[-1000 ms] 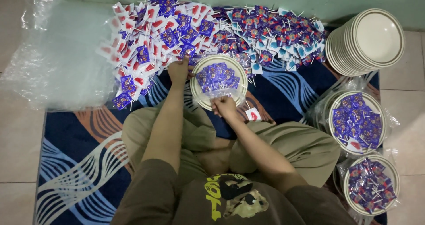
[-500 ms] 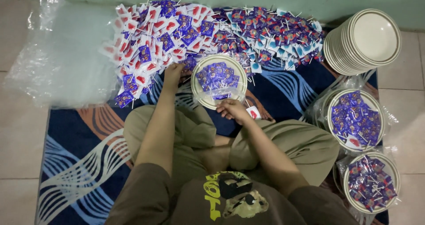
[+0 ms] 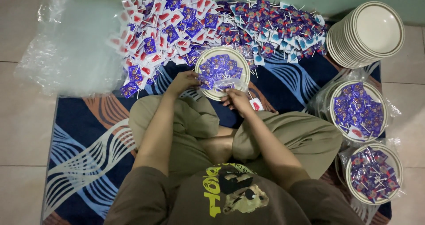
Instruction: The person picks up individual food packets from a pile and places them into a small bowl, then slides a plastic sleeve over the stack of bowls.
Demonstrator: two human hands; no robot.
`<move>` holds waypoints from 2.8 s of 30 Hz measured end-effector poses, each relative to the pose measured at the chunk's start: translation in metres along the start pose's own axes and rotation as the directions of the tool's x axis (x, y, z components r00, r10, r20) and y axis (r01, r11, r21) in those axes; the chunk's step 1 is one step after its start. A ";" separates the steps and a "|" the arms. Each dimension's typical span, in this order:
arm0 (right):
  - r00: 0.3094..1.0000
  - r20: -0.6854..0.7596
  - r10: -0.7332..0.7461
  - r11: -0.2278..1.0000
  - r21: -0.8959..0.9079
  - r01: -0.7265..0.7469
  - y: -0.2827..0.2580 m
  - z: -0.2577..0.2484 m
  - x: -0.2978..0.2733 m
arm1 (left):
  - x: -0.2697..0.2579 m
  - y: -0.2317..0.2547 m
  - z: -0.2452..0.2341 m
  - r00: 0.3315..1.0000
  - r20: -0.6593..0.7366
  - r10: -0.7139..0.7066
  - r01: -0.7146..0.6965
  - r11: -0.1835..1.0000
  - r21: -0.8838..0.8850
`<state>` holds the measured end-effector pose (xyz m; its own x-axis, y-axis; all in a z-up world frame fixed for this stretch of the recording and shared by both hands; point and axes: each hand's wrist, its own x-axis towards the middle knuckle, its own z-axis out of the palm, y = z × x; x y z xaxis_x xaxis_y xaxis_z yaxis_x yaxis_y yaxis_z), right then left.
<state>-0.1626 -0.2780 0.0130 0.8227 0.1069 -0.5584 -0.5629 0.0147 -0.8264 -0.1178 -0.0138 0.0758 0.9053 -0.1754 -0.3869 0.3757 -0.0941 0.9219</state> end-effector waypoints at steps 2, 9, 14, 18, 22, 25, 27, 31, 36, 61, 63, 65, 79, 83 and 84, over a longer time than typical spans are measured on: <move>1.000 0.003 -0.008 1.000 0.002 0.008 -0.006 0.008 -0.005 | 0.000 -0.003 -0.001 1.000 0.023 0.000 -0.001 0.999 0.043; 0.992 0.115 -0.055 0.974 -0.212 0.079 -0.045 0.028 -0.048 | 0.009 -0.028 -0.003 0.997 0.074 -0.018 0.006 0.988 0.152; 0.990 0.126 -0.063 0.970 -0.228 0.091 -0.024 0.013 -0.044 | 0.024 -0.043 -0.012 1.000 0.021 0.013 -0.015 0.993 0.115; 0.995 0.102 0.011 0.982 -0.187 0.009 0.005 -0.016 -0.037 | 0.049 -0.073 -0.020 0.990 -0.137 0.031 -0.004 0.982 0.190; 0.994 -0.057 0.098 0.995 -0.024 -0.100 0.029 -0.033 -0.019 | 0.047 -0.073 -0.018 0.982 -0.179 0.055 -0.023 0.984 0.174; 0.980 -0.101 0.171 0.980 0.117 -0.159 0.038 -0.035 -0.003 | 0.049 -0.077 -0.017 0.974 -0.220 0.048 0.002 0.974 0.225; 0.974 -0.039 0.222 0.930 0.310 -0.199 0.029 -0.029 0.002 | 0.050 -0.078 -0.015 0.969 -0.239 0.062 -0.010 0.977 0.215; 0.977 0.023 0.211 0.883 0.425 -0.200 0.004 -0.009 0.000 | 0.052 -0.082 -0.019 0.962 -0.256 0.095 -0.028 0.967 0.253; 0.979 -0.010 0.204 0.819 0.550 -0.165 0.030 -0.005 0.060 | 0.034 -0.047 -0.013 0.950 -0.287 0.121 -0.020 0.943 0.332; 0.993 -0.121 0.017 0.994 0.107 -0.004 0.000 0.014 -0.016 | 0.145 -0.083 -0.047 0.598 -0.494 0.631 -0.162 0.698 0.697; 0.993 -0.114 0.014 0.991 0.133 0.001 0.010 0.012 -0.014 | 0.132 -0.078 -0.046 0.573 -0.484 0.662 -0.206 0.687 0.697; 0.994 -0.107 -0.001 0.993 0.119 0.014 0.011 0.011 -0.013 | 0.106 -0.061 -0.041 0.648 -0.478 0.593 -0.203 0.739 0.642; 0.994 -0.083 -0.076 0.985 0.149 0.088 -0.026 0.020 -0.020 | 0.028 -0.006 0.002 0.923 -0.087 0.376 -0.328 0.882 0.338; 0.996 -0.085 -0.010 0.955 0.294 0.034 -0.025 0.016 -0.009 | 0.014 -0.001 0.013 0.940 0.145 0.308 -0.340 0.849 0.404; 0.996 -0.086 0.014 0.944 0.329 0.015 -0.022 0.014 -0.005 | 0.007 0.003 0.017 0.952 0.182 0.246 -0.299 0.873 0.385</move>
<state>-0.1554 -0.2649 0.0351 0.8188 0.0214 -0.5737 -0.5452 0.3423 -0.7653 -0.1134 -0.0318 0.0750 0.9181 -0.3686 -0.1454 -0.0190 -0.4073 0.9131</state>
